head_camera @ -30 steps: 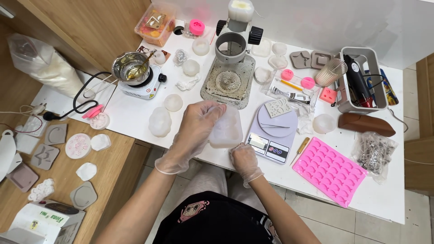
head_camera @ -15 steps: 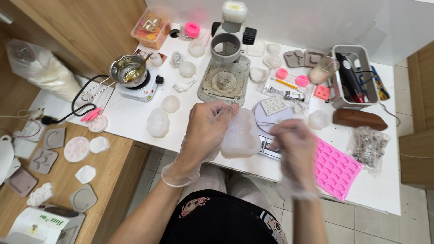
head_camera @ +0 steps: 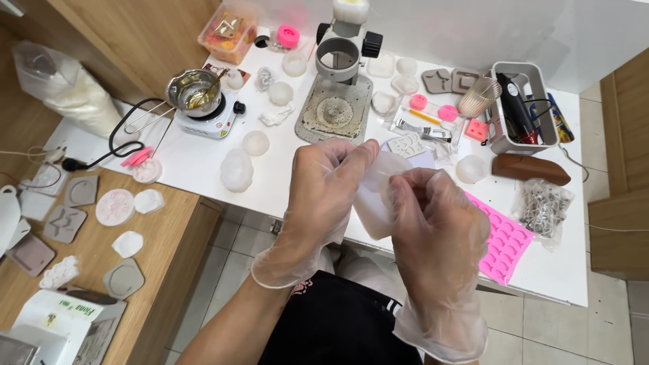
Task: Preparing a silicone candle mold by piercing it and inserting a wick using a specialized tool.
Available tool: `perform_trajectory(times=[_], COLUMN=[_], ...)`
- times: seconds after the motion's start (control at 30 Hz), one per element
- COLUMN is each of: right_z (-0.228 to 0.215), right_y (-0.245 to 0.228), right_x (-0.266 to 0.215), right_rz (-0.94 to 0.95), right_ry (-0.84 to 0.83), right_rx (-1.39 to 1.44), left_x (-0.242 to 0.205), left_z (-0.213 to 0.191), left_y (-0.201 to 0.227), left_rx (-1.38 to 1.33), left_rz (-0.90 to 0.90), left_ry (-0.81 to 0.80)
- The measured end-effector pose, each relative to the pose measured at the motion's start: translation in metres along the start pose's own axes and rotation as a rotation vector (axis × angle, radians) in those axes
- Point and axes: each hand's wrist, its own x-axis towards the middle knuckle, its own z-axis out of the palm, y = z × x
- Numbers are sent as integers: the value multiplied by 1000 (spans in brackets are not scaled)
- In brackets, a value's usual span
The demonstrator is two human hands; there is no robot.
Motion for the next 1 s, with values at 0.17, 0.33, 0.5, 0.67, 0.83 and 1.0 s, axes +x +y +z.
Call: perform_trajectory(times=[0.17, 0.33, 0.5, 0.67, 0.83, 1.0], right_z=[-3, -6, -8, -6, -5, -6], right_y=[-10, -12, -14, -10, -7, -9], right_x=[-9, -15, -15, -12, -10, -10], right_rz=[-30, -46, -67, -10, 11, 43], right_ry=[34, 36, 65, 56, 60, 47], right_rx=[-114, -223, -85, -81, -91, -99], left_x=[-10, -18, -19, -20, -22, -23], left_z=[0, 1, 3, 5, 6, 7], left_y=[16, 21, 16, 16, 14, 12], left_rx=[-33, 31, 88, 125, 116, 158], left_rz=[-131, -106, -45, -52, -43, 19], left_ry=[15, 4, 13, 40, 30, 27])
